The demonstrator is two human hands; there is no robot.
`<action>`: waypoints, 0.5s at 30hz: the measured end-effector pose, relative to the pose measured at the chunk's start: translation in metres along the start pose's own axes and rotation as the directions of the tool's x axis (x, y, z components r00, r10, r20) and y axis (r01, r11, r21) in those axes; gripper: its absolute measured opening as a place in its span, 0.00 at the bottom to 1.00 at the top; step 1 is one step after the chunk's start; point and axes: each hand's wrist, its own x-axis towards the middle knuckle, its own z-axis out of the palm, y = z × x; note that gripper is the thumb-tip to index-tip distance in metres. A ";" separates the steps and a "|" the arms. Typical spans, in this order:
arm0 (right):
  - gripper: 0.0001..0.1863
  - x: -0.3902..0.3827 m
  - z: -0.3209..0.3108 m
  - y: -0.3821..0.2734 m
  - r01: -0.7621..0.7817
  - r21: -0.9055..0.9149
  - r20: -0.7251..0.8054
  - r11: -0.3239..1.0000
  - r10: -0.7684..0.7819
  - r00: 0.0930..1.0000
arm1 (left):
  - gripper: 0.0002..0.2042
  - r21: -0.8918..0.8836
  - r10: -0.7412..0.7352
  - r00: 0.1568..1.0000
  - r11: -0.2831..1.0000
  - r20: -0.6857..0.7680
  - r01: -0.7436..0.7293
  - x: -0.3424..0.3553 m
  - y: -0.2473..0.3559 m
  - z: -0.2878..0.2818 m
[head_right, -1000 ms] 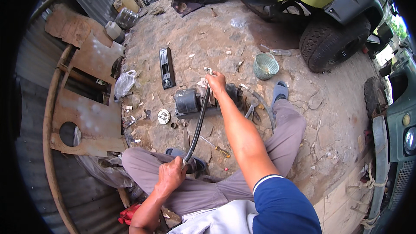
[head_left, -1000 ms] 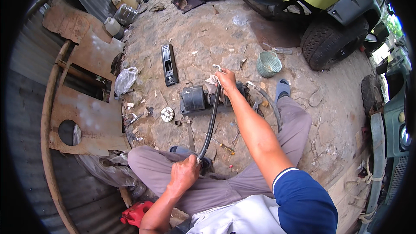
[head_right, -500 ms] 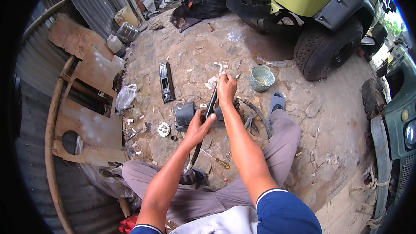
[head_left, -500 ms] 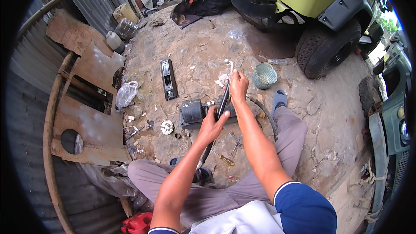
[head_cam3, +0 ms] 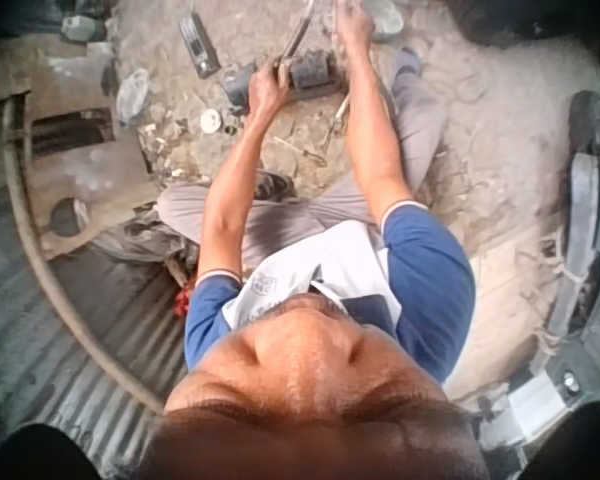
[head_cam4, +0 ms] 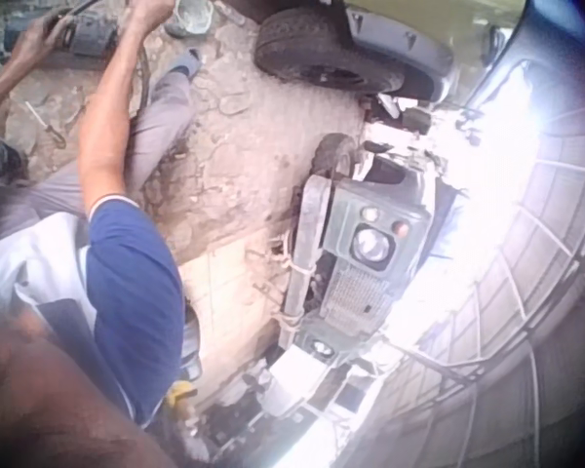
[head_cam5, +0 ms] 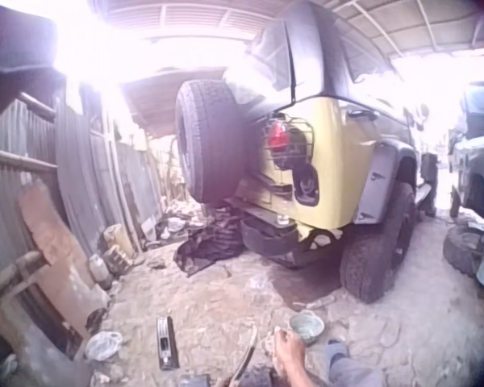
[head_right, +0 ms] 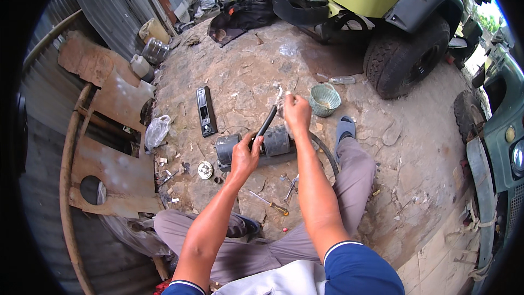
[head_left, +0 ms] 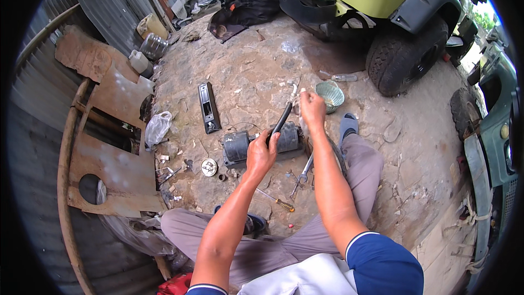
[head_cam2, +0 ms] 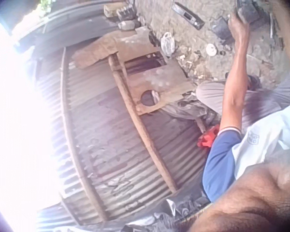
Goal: The person disassembles and wipes an automotive blower motor housing while sitting on the ground, using a screwdriver to remove screws and a cloth to clean a detached hose.
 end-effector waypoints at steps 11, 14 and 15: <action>0.16 -0.016 0.014 -0.007 -0.547 0.654 0.471 0.523 0.284 0.835 | 0.16 -0.061 0.104 0.992 0.993 0.077 -0.099 0.015 -0.007 0.025; 0.14 -0.048 0.031 -0.019 -0.394 0.773 0.343 0.497 0.195 0.919 | 0.17 -0.427 -0.080 0.978 0.891 0.192 0.156 0.037 -0.010 0.026; 0.14 -0.057 0.036 -0.016 -0.339 0.673 0.297 0.657 0.179 0.938 | 0.17 -0.515 -0.116 0.972 0.832 0.202 0.206 0.040 -0.013 0.029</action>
